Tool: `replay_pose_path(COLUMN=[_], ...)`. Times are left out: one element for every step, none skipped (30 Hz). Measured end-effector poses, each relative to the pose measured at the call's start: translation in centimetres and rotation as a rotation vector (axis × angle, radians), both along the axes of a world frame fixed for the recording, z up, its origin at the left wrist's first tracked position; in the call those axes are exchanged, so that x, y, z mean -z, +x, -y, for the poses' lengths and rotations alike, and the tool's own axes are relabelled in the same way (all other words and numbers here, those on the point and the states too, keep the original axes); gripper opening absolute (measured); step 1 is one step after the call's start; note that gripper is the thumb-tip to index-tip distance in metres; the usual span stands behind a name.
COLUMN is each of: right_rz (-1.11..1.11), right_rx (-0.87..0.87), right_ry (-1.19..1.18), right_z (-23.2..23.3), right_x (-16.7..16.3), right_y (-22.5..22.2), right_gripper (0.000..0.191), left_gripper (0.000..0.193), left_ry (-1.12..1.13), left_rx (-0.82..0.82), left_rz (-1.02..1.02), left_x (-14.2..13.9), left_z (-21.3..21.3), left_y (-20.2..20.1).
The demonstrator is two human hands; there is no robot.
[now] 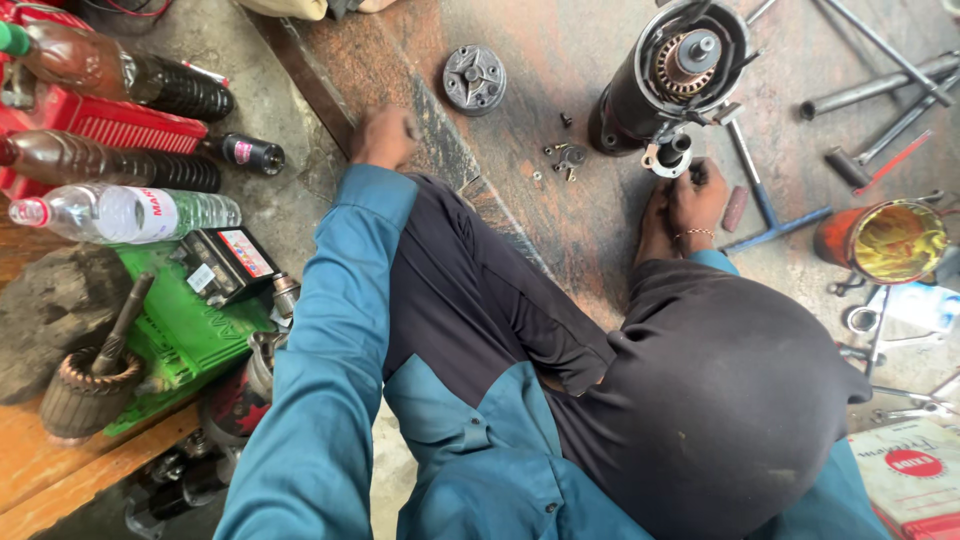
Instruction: The person sits on the floor of a repair workshop disassembling and reassembling an automotive starter motor. They separate the housing from the armature, use a screwdriver and hammer on the assembly, handle small screws and brackets, and fit a metal end plate back onto the unit by hand.
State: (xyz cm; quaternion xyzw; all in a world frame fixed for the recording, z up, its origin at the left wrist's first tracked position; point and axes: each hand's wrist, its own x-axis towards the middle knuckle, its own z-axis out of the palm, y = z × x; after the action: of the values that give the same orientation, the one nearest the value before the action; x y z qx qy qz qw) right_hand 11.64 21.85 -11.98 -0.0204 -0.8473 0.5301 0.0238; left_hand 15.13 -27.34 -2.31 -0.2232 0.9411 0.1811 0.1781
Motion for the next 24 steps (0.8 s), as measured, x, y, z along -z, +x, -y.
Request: replay_pose_path(right_rz=[0.008,0.019,0.033,0.045,0.057,0.069,0.052,0.035,0.018,0.025,0.033,0.04,0.056,0.072,0.087,0.084,0.081,0.078,0.061,0.04,0.019,0.064,0.111,0.157], right_rx=[0.006,0.013,0.02,0.023,0.027,0.031,0.019,0.009,0.001,0.003,0.005,0.004,0.012,0.017,0.021,0.019,0.017,0.014,0.006,-0.002,-0.011,0.012,0.035,0.058], right_ry=[-0.002,-0.006,-0.009,-0.027,-0.045,-0.065,-0.048,-0.032,-0.016,-0.025,-0.034,-0.043,-0.069,-0.095,-0.121,-0.116,-0.11,-0.103,-0.099,-0.094,-0.089,-0.107,-0.124,-0.14], right_z=[0.0,0.0,0.0,0.0,0.0,0.0,0.0,0.0,-0.1,-0.2,-0.2,-0.3,-0.3,-0.3,-0.3,-0.3,-0.2,-0.1,0.0,0.2,0.3,0.4,0.6,0.7], right_x=[0.0,0.1,0.1,0.1,0.1,0.1,0.1,0.1,0.2,0.3,0.4,0.4,0.5,0.6,0.7,0.7,0.6,0.5,0.3,0.0,-0.2,-0.4,-0.6,-0.6], right_y=[0.0,0.0,0.0,0.0,-0.1,-0.1,-0.2,-0.2,-0.3,-0.4,-0.5,-0.6,-0.6,-0.7,-0.7,-0.7,-0.7,-0.7,-0.7,-0.8,-0.8,-0.9,-1.0,-1.0], right_gripper=[0.015,0.014,0.013,0.014,0.014,0.015,0.015,0.014,0.013,0.014,0.015,0.017,0.016,0.016,0.016,0.015,0.015,0.015,0.014,0.013,0.012,0.013,0.014,0.015], left_gripper=[0.01,0.014,0.018,0.019,0.021,0.023,0.02,0.017,0.016,0.012,0.01,0.008,0.014,0.021,0.029,0.03,0.031,0.032,0.033,0.034,0.035,0.037,0.039,0.041], left_ry=[0.005,0.007,0.011,-0.029,-0.07,-0.112,-0.012,0.088,0.186,0.199,0.213,0.227,0.159,0.091,0.022,0.065,0.108,0.153,0.118,0.082,0.045,0.048,0.052,0.057], left_rx=[0.027,0.055,0.083,0.135,0.187,0.239,0.189,0.141,0.095,0.134,0.171,0.206,0.238,0.266,0.292,0.338,0.383,0.427,0.449,0.47,0.491,0.502,0.513,0.523], left_rz=[0.005,0.013,0.024,0.003,-0.019,-0.04,-0.009,0.021,0.052,-0.019,-0.088,-0.158,-0.044,0.068,0.179,0.203,0.227,0.25,0.243,0.233,0.222,0.2,0.179,0.158], left_x=[-0.1,-0.2,-0.1,0.1,0.4,0.7,0.9,0.9,0.9,1.1,1.0,0.7,0.3,-0.1,-0.4,-0.7,-0.9,-1.0,-0.8,-0.5,-0.2,0.3,0.9,1.5], left_z=[-0.8,-1.5,-2.2,-2.8,-3.3,-3.8,-4.0,-4.2,-4.3,-4.3,-4.5,-4.7,-5.1,-5.6,-6.3,-7.2,-7.9,-8.6,-9.5,-10.3,-10.9,-11.4,-11.8,-12.2], left_y=[-0.6,-1.4,-1.9,-2.5,-3.1,-3.5,-3.8,-4.1,-4.5,-4.7,-4.7,-4.7,-4.7,-4.7,-4.3,-3.9,-3.6,-3.3,-3.2,-3.2,-3.4,-3.7,-3.8,-4.1])
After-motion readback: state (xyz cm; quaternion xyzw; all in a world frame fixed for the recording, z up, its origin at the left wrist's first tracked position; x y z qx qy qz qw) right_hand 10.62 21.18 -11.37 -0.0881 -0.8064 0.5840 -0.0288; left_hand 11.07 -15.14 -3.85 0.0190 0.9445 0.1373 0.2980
